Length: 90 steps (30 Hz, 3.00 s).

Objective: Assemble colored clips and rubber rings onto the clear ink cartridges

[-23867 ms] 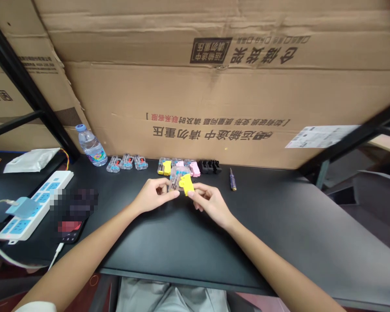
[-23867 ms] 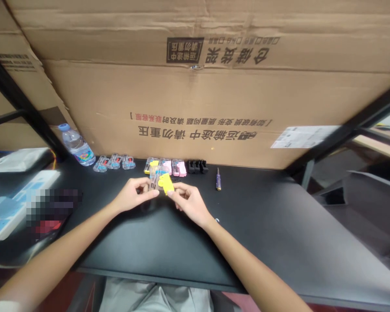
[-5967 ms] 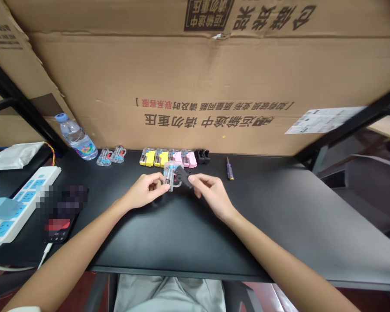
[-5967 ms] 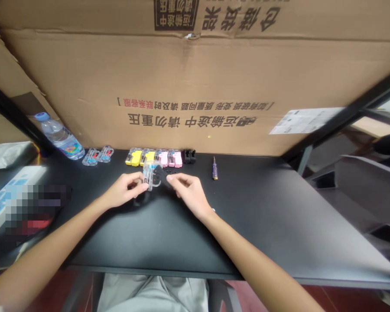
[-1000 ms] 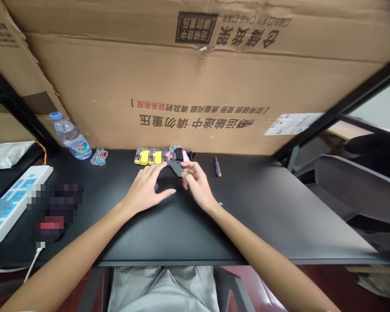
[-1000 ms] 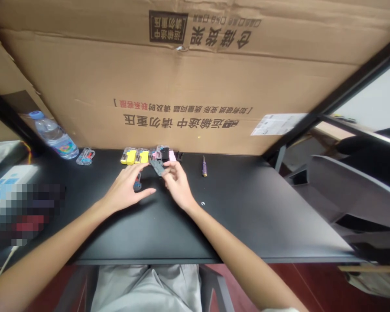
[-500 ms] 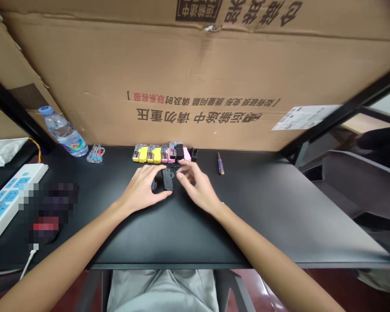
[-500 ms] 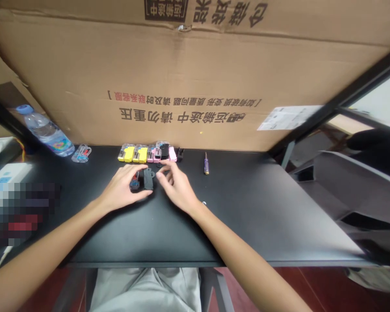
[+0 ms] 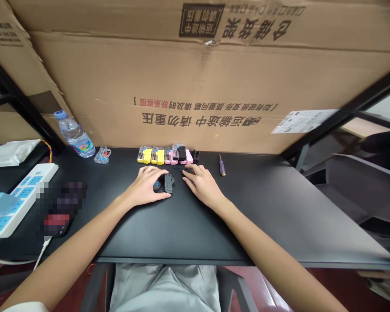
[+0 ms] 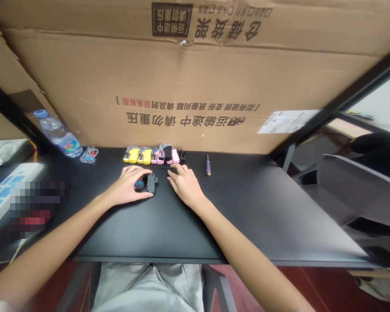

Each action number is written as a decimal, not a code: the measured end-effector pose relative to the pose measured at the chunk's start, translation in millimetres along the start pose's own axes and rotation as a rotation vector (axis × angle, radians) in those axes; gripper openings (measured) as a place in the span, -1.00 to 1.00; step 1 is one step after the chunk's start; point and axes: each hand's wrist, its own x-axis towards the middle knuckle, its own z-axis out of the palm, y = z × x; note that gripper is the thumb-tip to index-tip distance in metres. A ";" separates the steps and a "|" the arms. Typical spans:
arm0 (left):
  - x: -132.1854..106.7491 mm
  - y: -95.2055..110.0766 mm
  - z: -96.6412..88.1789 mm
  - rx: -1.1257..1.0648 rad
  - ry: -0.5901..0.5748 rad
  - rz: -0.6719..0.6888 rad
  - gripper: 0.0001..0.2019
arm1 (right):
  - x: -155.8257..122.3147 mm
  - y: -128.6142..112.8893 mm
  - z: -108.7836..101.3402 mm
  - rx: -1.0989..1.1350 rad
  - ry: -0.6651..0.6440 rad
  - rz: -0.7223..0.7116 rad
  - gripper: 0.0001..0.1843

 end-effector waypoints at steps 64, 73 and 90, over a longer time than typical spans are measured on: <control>1.4 5.3 -9.1 -0.073 0.075 -0.041 -0.34 | 3.4 15.8 9.8 0.352 0.111 0.111 -0.62; 0.7 0.8 -7.2 -0.087 0.090 -0.059 -0.32 | 2.3 17.0 5.5 0.380 0.000 0.126 -0.77; 0.5 2.8 0.2 -0.098 0.062 0.024 -0.36 | 8.2 -31.0 3.6 1.555 -0.127 0.627 -0.55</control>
